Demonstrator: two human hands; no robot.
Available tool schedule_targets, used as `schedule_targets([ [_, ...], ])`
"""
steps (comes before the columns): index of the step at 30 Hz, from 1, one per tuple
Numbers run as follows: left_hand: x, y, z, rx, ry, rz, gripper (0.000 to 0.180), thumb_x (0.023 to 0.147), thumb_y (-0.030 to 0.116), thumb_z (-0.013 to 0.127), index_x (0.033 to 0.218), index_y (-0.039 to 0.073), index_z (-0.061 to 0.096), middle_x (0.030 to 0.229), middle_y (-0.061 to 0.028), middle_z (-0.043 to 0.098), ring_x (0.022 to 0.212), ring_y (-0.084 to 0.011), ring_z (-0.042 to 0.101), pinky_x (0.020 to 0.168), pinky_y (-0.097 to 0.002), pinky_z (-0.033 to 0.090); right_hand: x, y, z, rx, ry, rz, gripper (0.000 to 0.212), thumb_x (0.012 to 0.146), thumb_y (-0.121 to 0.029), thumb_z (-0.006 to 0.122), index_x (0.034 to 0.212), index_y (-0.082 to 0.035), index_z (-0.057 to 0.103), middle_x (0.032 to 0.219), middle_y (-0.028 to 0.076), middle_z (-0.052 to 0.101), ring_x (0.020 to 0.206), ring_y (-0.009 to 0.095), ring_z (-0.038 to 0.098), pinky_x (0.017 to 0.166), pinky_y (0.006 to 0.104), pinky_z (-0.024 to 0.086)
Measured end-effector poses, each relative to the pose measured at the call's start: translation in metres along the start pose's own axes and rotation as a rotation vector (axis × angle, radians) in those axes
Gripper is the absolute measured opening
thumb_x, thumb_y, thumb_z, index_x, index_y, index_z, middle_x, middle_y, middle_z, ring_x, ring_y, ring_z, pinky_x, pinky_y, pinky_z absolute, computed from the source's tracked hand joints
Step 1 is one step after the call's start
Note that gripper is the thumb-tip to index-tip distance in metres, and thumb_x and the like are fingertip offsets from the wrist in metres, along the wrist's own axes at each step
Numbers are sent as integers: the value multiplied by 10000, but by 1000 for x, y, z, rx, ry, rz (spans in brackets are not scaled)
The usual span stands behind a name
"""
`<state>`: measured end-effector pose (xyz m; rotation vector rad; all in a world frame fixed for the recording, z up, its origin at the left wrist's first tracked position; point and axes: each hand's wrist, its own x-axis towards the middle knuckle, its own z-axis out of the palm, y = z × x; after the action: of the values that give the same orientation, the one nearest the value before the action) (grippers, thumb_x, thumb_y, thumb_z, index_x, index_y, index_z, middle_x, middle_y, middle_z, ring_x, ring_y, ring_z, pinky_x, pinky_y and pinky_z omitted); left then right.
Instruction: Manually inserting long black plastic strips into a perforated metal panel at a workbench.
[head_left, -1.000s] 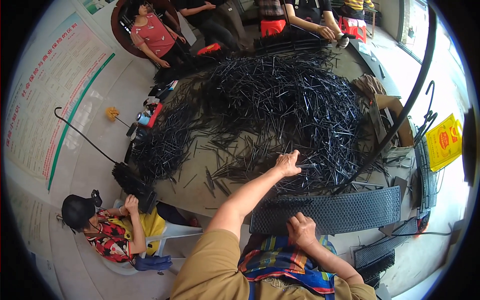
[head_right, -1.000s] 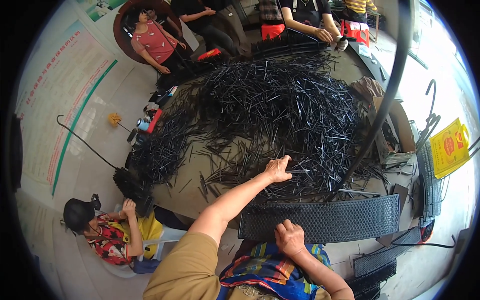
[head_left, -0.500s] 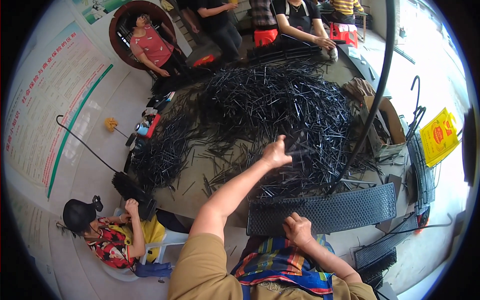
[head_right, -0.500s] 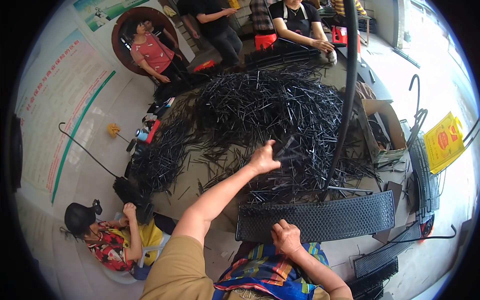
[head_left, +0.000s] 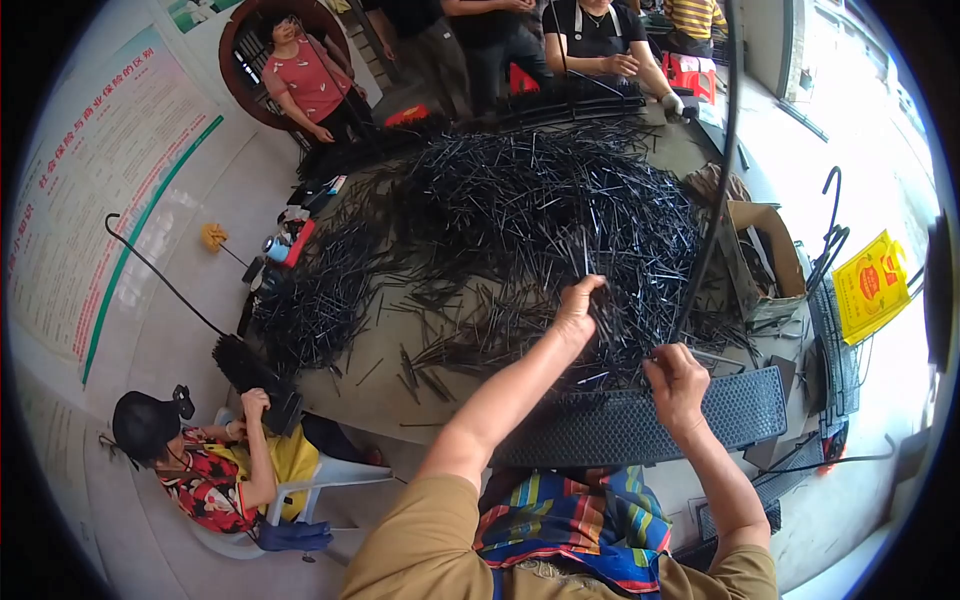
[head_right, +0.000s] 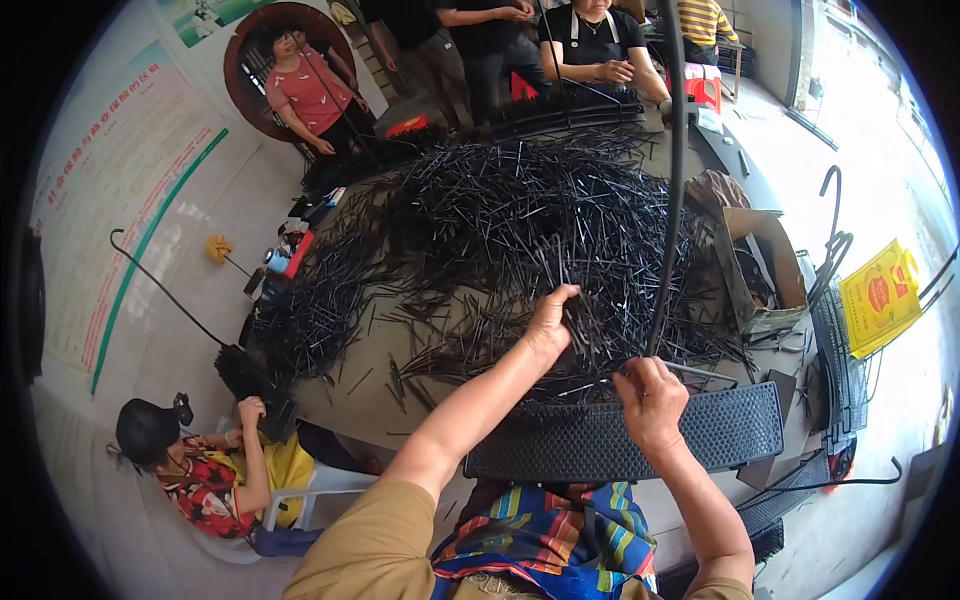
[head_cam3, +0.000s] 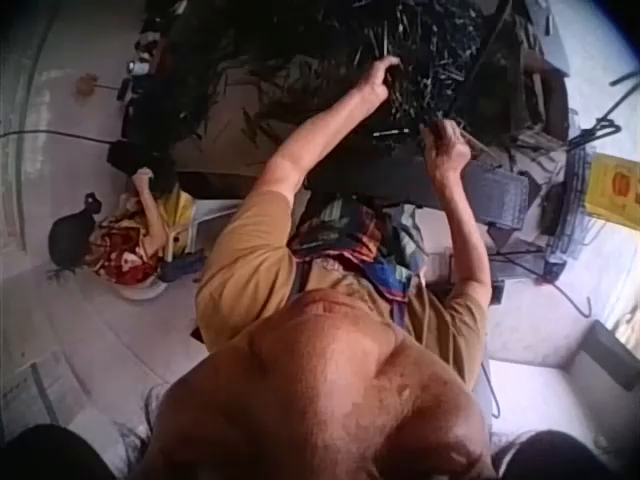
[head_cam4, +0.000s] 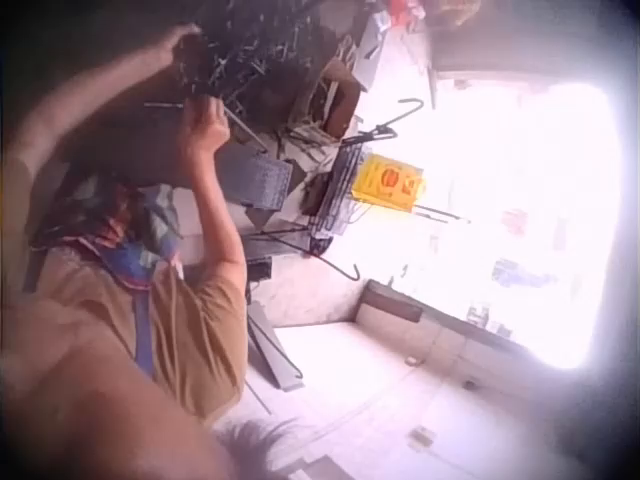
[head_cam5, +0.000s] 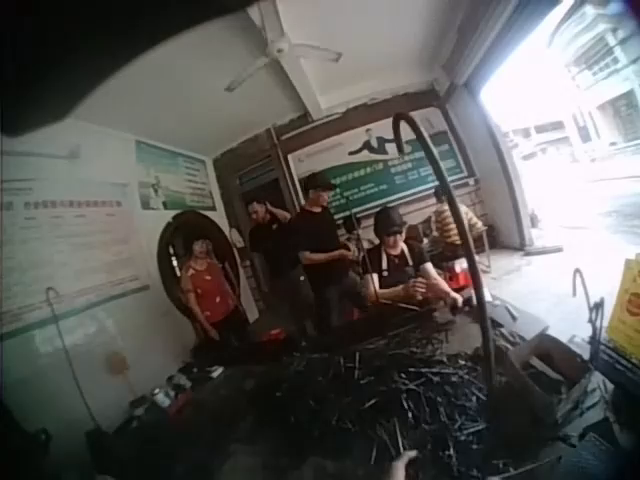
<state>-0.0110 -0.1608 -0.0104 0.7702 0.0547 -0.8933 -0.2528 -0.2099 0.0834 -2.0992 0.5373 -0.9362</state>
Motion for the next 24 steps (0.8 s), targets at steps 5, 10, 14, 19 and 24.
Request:
schedule_targets([
  [5, 4, -5, 19, -65, -44, 21, 157, 821, 156, 637, 886, 14, 651, 888, -137, 696, 798, -282, 674, 745, -437, 581, 25, -17, -4, -299, 34, -290, 225, 743, -164, 754, 795, -36, 575, 731, 100, 548, 614, 318, 566, 587, 400, 445],
  [10, -7, -27, 36, -110, -97, -65, 224, 849, 211, 598, 912, 1, 644, 901, -152, 693, 867, -285, 667, 809, -461, 560, 28, 13, 10, -16, 66, -230, 267, 680, -49, 779, 788, -39, 534, 718, 87, 517, 576, 247, 547, 521, 347, 418],
  [14, -1, -37, 32, -73, -46, -69, 225, 859, 217, 586, 906, 8, 654, 863, -113, 689, 793, -267, 661, 770, -435, 560, 26, 21, 2, 96, 36, -234, 237, 679, 9, 755, 760, -22, 535, 681, 86, 517, 559, 212, 539, 502, 312, 410],
  [19, 8, -26, 30, 8, -55, -48, 216, 853, 246, 652, 910, 38, 664, 842, -87, 696, 729, -223, 651, 676, -387, 554, 22, 39, -20, 641, -194, 101, 207, 678, 84, 680, 677, -27, 506, 653, 34, 541, 565, 131, 523, 502, 266, 384],
  [24, 17, -18, 29, 17, -26, -10, 174, 815, 232, 744, 888, 101, 654, 835, -54, 695, 711, -191, 644, 659, -367, 540, 60, 68, -23, 866, -178, 509, 112, 847, -82, 634, 929, -20, 591, 696, 42, 576, 563, 130, 562, 508, 255, 457],
])
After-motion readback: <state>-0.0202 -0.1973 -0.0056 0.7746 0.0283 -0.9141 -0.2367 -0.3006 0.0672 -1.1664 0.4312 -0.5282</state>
